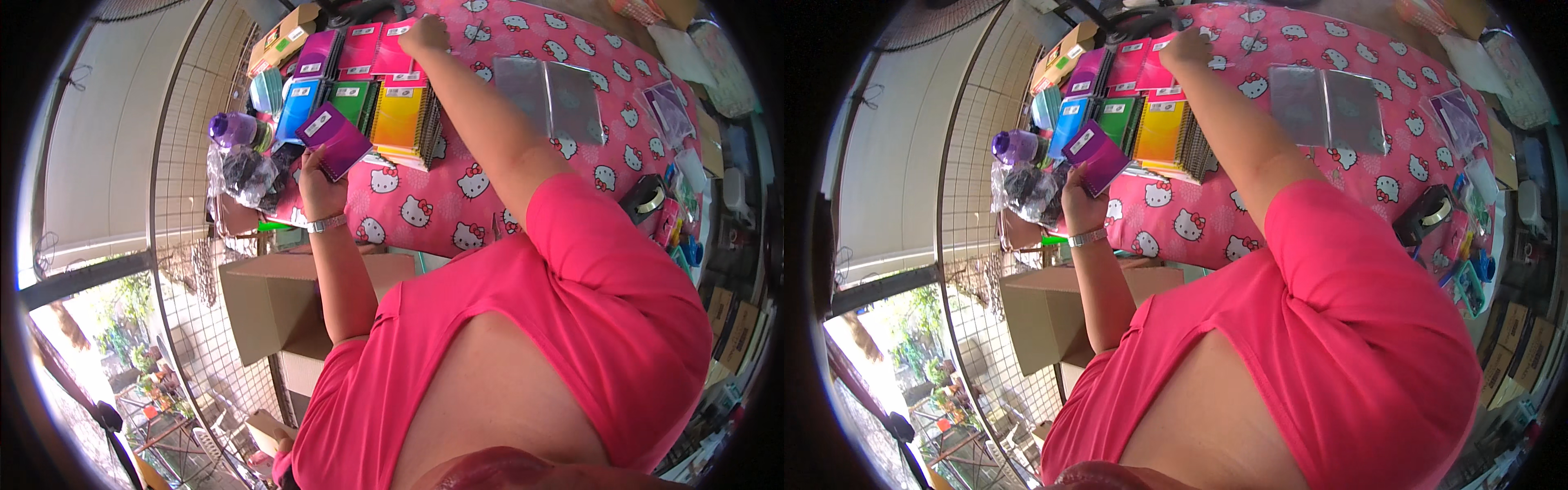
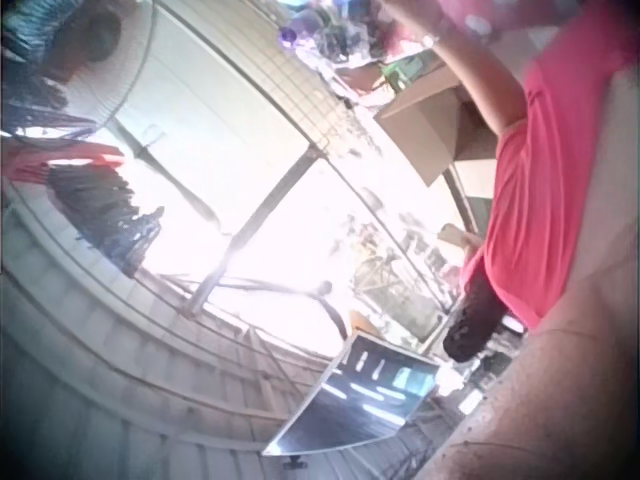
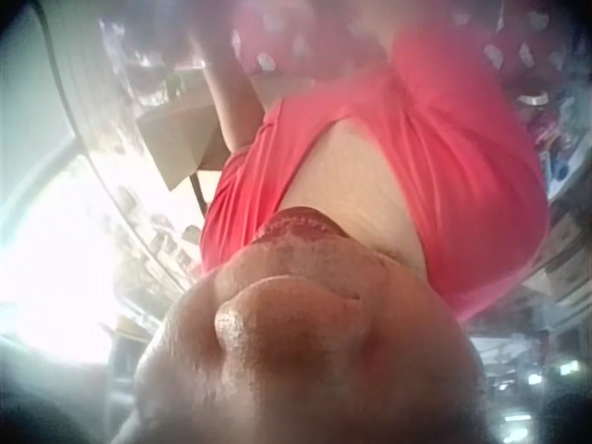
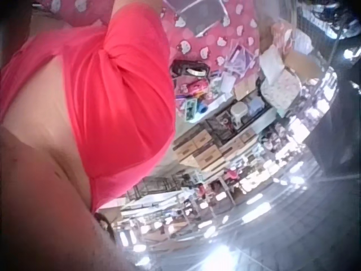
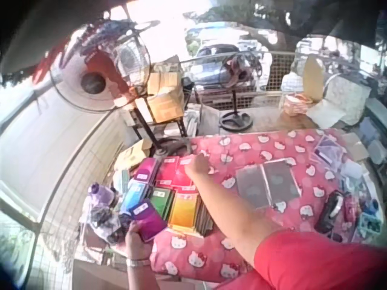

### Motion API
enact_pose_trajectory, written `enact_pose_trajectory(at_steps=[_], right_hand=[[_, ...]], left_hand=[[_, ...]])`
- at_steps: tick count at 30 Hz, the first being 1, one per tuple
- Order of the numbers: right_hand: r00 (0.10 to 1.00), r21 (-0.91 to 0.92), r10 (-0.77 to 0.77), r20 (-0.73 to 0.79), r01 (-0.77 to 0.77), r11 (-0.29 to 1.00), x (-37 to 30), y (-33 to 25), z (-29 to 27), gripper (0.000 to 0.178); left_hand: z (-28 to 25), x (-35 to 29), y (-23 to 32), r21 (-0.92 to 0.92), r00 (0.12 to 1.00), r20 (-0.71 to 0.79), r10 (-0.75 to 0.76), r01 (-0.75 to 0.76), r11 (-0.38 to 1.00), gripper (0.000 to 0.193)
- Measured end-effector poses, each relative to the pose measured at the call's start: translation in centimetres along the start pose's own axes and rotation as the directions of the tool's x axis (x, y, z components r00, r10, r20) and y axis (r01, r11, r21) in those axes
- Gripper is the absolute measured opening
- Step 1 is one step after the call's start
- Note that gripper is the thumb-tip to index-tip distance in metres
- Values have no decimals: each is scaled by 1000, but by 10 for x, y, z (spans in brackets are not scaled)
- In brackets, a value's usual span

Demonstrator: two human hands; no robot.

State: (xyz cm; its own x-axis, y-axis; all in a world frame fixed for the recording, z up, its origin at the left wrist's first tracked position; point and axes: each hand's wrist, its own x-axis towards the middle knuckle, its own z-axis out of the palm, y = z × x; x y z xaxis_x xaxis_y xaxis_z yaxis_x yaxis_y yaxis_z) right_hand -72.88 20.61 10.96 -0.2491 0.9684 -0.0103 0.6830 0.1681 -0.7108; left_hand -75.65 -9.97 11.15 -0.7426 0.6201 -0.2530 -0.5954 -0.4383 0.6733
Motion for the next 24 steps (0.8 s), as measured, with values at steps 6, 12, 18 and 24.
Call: enact_pose_trajectory(at_steps=[6, 12, 18, 24], right_hand=[[979, -96, 133, 152, -119, 988, 20, 2, 7, 72], [999, -57, -39, -28, 37, 998, 48, -12, 8, 59], [638, 624, -614, 464, 257, 738, -33, -67, -51, 59], [792, 24, -610, 3, 610, 792, -105, 24, -42, 62]], left_hand=[[6, -33, -9, 59, 991, -133, -2, 10, 998, 17], [-5, -35, -17, 34, 996, -84, 15, -12, 999, 19], [11, -63, -5, -125, 999, -51, -15, 8, 992, 38], [-1, -68, -29, 62, 996, -66, -65, 69, 996, 36]])
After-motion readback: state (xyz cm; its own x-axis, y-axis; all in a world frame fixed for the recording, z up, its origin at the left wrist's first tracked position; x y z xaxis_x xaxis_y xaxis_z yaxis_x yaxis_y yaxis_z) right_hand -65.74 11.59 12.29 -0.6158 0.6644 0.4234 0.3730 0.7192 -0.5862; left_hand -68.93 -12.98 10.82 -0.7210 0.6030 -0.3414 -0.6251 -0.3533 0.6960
